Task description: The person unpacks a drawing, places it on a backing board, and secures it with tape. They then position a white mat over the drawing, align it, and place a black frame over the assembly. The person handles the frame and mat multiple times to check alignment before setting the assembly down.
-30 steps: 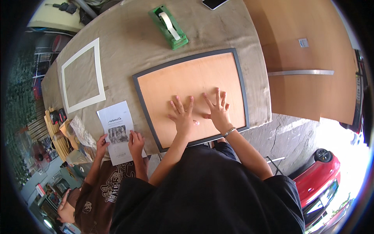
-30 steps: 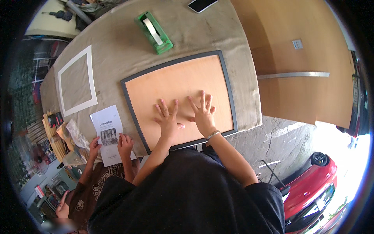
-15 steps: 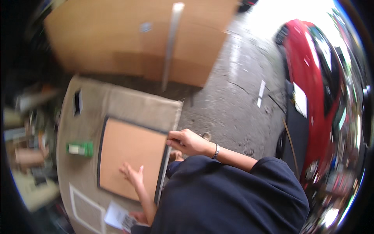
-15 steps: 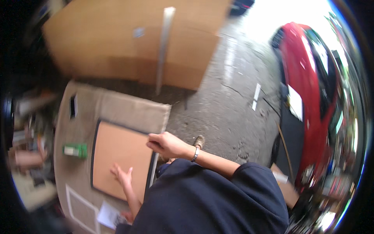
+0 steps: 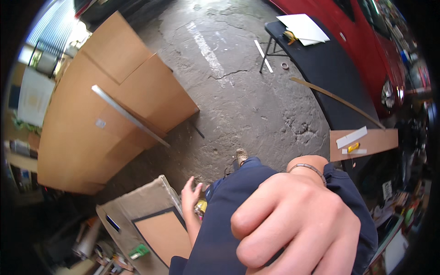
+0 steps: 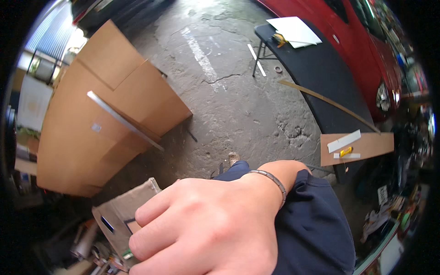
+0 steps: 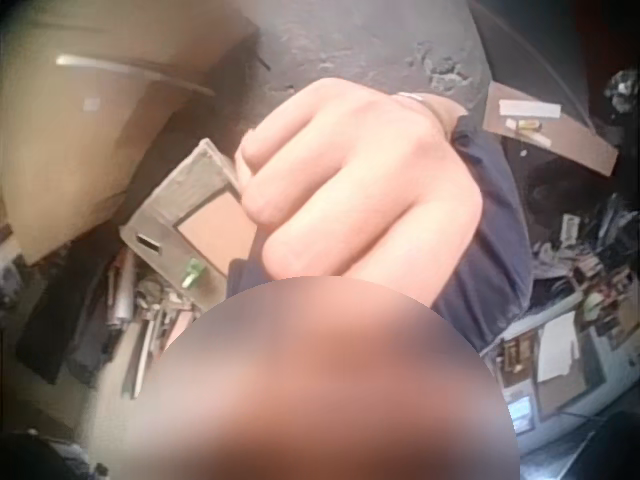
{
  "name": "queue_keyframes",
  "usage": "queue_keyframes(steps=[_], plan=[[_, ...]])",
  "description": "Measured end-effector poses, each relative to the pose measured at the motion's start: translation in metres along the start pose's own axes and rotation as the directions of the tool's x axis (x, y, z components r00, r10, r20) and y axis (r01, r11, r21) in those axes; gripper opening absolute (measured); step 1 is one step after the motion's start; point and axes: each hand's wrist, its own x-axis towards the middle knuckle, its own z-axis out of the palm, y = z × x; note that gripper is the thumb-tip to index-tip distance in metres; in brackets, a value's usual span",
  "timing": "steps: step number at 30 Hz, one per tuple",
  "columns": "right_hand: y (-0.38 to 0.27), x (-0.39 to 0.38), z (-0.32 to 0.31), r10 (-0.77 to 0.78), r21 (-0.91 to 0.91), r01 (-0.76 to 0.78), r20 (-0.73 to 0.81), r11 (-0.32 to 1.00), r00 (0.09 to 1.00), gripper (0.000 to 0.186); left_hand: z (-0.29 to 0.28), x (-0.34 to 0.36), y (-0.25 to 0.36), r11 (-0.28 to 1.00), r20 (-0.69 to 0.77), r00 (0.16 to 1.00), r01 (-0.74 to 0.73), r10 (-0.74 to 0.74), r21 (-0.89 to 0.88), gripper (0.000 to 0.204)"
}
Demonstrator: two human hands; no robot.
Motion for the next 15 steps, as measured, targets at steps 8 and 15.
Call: queue_keyframes(steps=[8,15], plan=[[-0.030,0.038,-0.113,-0.050,-0.194,0.022,-0.138,0.981,0.989,0.029,0.060,0.098,0.080,0.973,0.518,0.855,-0.123,0.005,0.194,0.067],[-0.015,0.040,-0.169,-0.329,-0.673,0.077,-0.256,0.736,0.909,0.025,0.120,0.268,0.029,0.951,0.696,0.718,-0.220,0.008,0.216,0.063]])
